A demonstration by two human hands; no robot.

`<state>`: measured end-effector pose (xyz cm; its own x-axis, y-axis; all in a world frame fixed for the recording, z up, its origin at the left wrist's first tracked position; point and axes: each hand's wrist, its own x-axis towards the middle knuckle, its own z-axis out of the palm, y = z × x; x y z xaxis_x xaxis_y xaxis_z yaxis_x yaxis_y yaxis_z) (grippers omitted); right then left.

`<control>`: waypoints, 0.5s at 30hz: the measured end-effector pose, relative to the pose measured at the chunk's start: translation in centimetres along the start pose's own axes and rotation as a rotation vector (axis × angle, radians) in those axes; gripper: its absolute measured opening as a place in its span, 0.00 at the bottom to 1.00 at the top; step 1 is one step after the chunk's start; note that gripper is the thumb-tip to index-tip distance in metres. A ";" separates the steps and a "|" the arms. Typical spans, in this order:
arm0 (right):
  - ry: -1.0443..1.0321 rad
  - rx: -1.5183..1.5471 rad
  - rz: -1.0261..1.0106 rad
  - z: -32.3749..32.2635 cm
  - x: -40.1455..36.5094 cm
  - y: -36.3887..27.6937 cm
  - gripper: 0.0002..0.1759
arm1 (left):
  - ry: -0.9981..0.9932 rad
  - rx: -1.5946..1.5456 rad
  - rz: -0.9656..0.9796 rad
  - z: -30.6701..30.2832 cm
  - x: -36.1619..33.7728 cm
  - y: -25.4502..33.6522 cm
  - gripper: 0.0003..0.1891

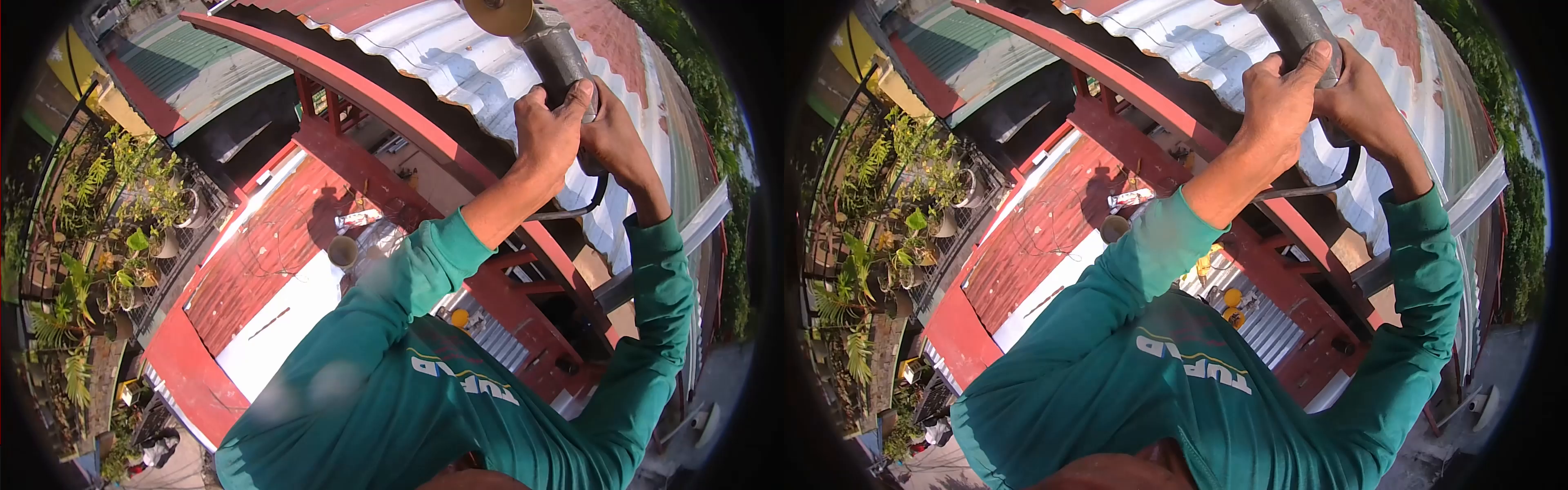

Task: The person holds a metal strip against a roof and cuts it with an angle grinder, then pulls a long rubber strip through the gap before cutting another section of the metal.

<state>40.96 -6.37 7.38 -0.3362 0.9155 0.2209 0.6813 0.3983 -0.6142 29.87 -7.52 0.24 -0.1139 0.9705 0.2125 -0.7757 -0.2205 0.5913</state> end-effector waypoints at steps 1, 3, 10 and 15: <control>0.037 0.018 -0.007 0.1 -0.7 0.0 0.37 | -0.019 0.011 -0.023 0.1 -0.3 -0.3 0.19; 0.072 -0.022 -0.001 -0.1 -2.3 -0.9 0.39 | -0.045 0.032 -0.009 0.3 -1.1 -1.0 0.20; 0.053 -0.012 0.118 -1.1 -4.3 0.6 0.32 | -0.093 0.018 -0.014 1.5 -1.9 -2.5 0.20; -0.064 0.027 0.135 -3.2 -6.6 -2.7 0.13 | -0.026 0.324 -0.196 1.8 -2.6 -0.9 0.18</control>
<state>43.40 -13.29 9.96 -0.2835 0.9551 0.0867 0.7058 0.2690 -0.6553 32.02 -10.03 0.55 0.0361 0.9955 0.0876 -0.5440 -0.0539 0.8374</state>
